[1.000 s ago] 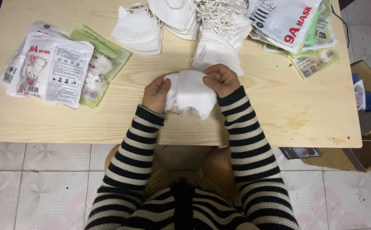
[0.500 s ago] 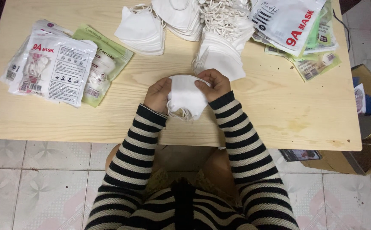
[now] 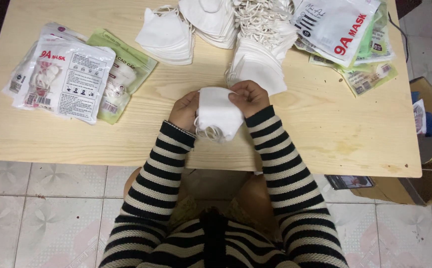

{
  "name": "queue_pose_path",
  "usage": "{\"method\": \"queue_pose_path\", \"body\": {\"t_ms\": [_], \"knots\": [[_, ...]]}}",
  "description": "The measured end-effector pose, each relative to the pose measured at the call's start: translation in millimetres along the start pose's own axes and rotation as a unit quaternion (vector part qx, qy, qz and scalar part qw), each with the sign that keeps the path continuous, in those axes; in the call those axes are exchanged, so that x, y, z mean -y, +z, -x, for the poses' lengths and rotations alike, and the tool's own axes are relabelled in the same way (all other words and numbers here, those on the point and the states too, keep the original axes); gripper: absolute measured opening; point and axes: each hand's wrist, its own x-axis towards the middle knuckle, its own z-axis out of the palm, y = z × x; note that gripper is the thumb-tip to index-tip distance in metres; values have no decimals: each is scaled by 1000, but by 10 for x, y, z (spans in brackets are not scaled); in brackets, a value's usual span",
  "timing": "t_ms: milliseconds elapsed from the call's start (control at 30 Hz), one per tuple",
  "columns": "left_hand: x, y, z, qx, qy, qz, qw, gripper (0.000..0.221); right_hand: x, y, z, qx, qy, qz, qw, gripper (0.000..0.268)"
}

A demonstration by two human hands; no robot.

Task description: Sorting and stacking white face masks by untangling their ear loops.

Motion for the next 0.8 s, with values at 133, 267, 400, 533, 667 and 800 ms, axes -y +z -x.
{"method": "queue_pose_path", "body": {"t_ms": [133, 267, 400, 533, 667, 800], "knots": [[1, -68, -36, -21, 28, -59, 998, 24, 327, 42, 29, -12, -35, 57, 998, 18], [56, -162, -156, -19, 52, -129, 990, 25, 502, -173, 12, -36, -51, 26, 998, 22], [43, -137, -117, -15, 38, -97, 994, 23, 577, -420, -51, 72, -33, -27, 996, 22], [-116, 53, 70, -11, 22, -54, 998, 23, 116, -213, -68, 26, -18, -70, 997, 26], [-147, 143, 121, -17, 13, 1, 1000, 22, -175, -150, -109, 18, 15, -67, 997, 24], [-33, 34, 36, -14, 6, 14, 1000, 23, -176, -143, -93, 21, 4, 0, 1000, 25]]}}
